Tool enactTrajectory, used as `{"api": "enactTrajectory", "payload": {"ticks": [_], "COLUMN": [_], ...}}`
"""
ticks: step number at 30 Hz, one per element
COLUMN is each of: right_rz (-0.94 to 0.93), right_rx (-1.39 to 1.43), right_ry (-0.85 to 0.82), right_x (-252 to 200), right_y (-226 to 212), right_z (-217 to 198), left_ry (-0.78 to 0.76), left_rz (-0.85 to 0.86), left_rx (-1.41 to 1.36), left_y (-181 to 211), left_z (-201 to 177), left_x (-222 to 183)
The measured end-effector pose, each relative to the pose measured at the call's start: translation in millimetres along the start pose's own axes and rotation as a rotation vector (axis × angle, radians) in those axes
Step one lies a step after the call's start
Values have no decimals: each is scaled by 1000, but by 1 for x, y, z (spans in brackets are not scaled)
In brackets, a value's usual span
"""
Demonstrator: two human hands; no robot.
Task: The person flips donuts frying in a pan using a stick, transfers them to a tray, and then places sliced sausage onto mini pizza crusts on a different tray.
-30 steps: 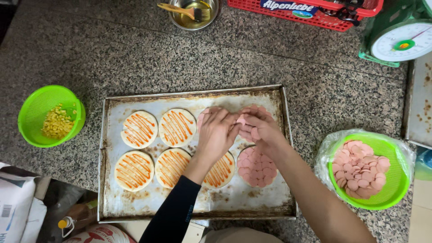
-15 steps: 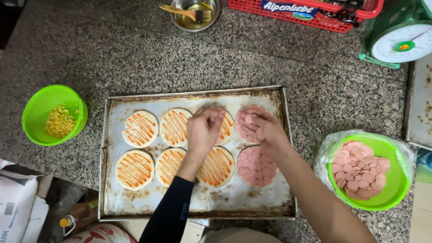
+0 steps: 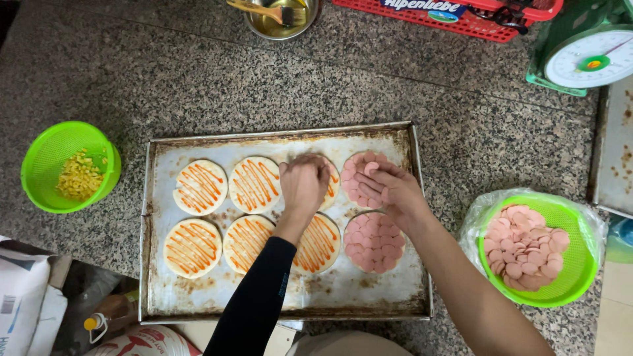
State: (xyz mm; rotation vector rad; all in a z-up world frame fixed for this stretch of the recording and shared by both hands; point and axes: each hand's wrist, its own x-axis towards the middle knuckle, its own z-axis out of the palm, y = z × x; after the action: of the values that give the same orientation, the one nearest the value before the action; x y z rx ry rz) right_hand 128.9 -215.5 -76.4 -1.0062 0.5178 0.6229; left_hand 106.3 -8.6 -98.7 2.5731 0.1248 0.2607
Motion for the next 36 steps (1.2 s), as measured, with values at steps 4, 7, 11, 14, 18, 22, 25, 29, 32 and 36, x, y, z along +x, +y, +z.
{"api": "enactTrajectory", "payload": {"ticks": [4, 7, 11, 14, 18, 22, 25, 29, 32, 36], "right_rz": [33, 31, 23, 2, 47, -28, 22, -33, -21, 65], "right_rx": [-46, -9, -34, -106, -92, -105, -59, -118, -128, -94], "right_ry": [52, 49, 45, 16, 22, -105, 6, -93, -57, -29], "right_x": [-7, -4, 3, 5, 4, -2, 2, -1, -7, -10], "right_y": [-6, -3, 5, 8, 7, 9, 15, 15, 12, 6], "right_z": [4, 7, 3, -1, 5, 10, 16, 18, 22, 25], "left_ry": [-64, -36, -60, -57, 41, -103, -82, 37, 67, 56], "left_rz": [-29, 8, -13, 0, 25, 16, 152, 269, 307, 331], "left_rx": [61, 75, 89, 97, -77, -336, -304, -188, -149, -109], "left_y": [2, 5, 9, 11, 15, 31, 47, 50, 47, 44], "left_z": [-1, -5, -9, -12, -21, -43, -56, -60, -58, -56], "left_x": [2, 1, 3, 4, 0, -3, -10, -17, -21, -23]}}
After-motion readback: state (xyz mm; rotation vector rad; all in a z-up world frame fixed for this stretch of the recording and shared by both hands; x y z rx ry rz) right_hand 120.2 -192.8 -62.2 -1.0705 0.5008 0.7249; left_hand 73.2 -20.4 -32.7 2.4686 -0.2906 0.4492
